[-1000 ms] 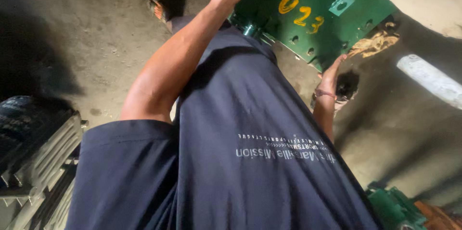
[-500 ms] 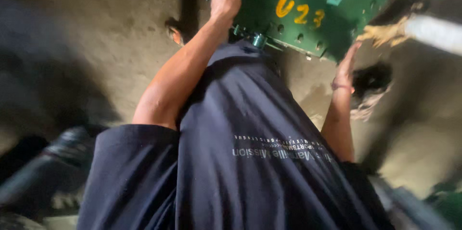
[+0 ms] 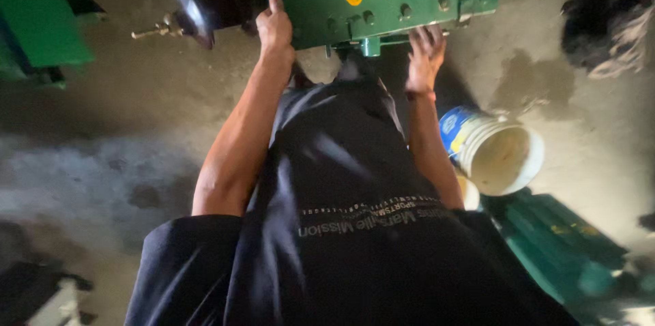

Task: The person lifts and positions a large green metal panel onto a machine frame, aligning it with other components. They then use a wrench to tighten bolts securing the panel in place.

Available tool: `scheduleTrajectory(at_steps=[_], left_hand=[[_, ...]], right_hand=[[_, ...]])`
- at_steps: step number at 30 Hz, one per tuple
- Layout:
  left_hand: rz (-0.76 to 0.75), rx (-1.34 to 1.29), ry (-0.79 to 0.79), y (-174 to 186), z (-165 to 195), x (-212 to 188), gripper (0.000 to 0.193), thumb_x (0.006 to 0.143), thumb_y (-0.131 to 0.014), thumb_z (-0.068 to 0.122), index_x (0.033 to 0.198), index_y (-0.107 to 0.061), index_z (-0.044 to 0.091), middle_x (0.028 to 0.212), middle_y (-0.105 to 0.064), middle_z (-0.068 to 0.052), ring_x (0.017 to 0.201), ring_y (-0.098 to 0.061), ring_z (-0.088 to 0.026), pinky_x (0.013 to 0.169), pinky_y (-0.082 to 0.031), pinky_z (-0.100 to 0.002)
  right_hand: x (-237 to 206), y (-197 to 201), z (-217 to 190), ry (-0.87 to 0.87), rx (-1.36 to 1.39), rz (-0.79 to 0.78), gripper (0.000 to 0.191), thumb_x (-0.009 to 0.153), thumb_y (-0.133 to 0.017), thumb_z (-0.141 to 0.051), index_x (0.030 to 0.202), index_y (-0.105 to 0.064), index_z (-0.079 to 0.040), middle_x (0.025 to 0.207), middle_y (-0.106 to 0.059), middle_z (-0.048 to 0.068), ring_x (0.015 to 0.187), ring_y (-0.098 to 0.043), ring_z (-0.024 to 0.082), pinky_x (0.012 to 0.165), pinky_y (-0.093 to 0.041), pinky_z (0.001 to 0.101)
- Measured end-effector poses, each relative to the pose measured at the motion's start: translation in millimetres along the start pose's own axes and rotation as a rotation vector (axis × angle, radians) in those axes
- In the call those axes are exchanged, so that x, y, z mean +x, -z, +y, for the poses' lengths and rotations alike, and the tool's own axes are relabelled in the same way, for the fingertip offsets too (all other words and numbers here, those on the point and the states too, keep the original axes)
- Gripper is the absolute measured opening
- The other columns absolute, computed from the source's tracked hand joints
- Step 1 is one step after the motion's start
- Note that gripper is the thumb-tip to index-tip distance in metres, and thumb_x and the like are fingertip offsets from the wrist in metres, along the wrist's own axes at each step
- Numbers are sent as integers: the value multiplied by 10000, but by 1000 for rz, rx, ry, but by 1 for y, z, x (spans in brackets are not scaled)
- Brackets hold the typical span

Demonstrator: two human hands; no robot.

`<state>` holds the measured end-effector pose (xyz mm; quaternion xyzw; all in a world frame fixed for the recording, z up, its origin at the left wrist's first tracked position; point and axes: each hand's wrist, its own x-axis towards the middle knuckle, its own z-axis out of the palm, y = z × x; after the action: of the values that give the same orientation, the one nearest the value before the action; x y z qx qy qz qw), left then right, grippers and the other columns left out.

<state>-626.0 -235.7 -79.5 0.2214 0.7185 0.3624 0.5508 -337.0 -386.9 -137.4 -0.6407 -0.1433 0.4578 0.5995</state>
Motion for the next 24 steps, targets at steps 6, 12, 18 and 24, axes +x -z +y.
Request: scheduleTrajectory(at_steps=[6,12,18,24], left_hand=[[-19,-79,121,15,6,5,558,989,-550,494,1119,-718,-22,979,-757,-109,836,-696,-213,722,-580,-377],[-107,-297,152,14,16,-3,543,978,-573,426,1143,-678,-81,1019,-749,-176,849,-745,-303,731,-659,-465],[-159,-280,158,30,17,1,604,1008,-559,453,1226,-651,-103,1107,-725,-196,894,-731,-314,775,-646,-482],[-229,-314,210,28,32,-9,595,1006,-534,425,1348,-575,-59,1258,-677,-190,1054,-708,-363,876,-623,-541]], right_hand=[[28,-34,17,320,117,-66,419,951,-764,-86,1324,-609,26,1272,-674,154,1178,-646,248,1011,-531,373],[39,-39,18,212,-442,349,391,916,-772,-261,1150,-695,44,1044,-774,154,902,-676,240,816,-543,347],[50,-50,6,386,-84,290,381,909,-761,-211,1191,-649,19,1052,-725,146,883,-681,229,784,-562,356],[53,-54,-23,558,367,319,395,901,-749,-160,1232,-602,-5,1061,-676,138,864,-685,218,752,-582,365]])
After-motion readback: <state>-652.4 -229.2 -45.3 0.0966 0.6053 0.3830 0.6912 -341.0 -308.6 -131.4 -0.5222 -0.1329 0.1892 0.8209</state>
